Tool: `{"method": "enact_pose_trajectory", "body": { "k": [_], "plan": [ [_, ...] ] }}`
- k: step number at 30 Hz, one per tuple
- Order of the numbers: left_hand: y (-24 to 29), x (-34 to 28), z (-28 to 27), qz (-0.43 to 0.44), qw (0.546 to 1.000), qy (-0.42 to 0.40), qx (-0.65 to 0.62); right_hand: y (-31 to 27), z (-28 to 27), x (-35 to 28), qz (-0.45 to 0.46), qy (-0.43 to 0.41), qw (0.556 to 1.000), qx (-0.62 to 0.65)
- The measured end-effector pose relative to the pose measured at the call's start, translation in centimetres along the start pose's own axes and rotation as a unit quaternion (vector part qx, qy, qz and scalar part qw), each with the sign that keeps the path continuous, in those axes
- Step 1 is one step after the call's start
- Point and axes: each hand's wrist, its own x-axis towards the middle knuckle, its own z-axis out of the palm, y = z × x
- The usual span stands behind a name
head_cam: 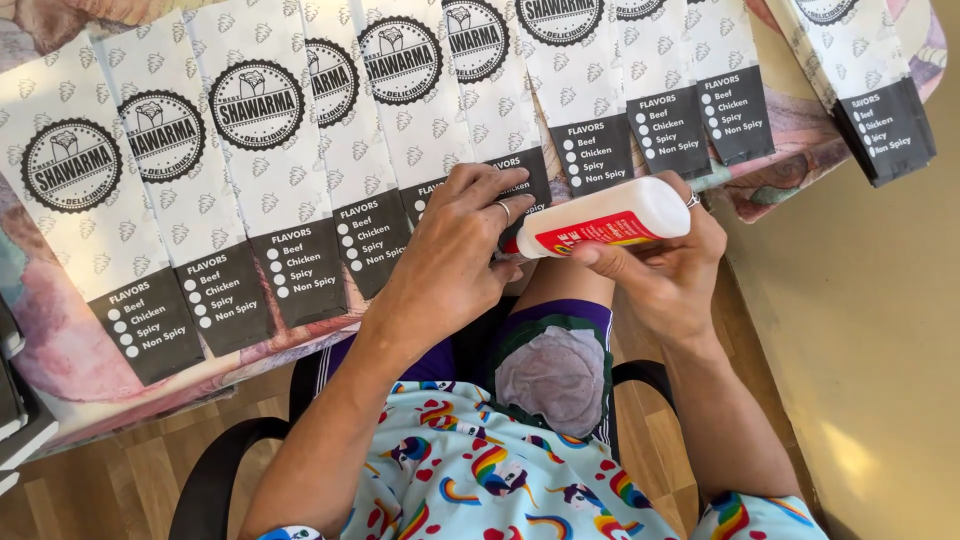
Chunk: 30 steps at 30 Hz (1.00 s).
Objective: The person is manually folding and gluing paper packaging sleeves.
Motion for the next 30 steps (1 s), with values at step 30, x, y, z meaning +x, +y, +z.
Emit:
{"method": "enact_pose_trajectory", "body": {
  "k": [30],
  "plan": [
    [-0.5, 0.2, 1.9, 0.016, 0.996, 0.081, 0.019, 4.4, -5.3, -0.2, -0.031, 0.076, 0.993, 0.081]
  ]
}}
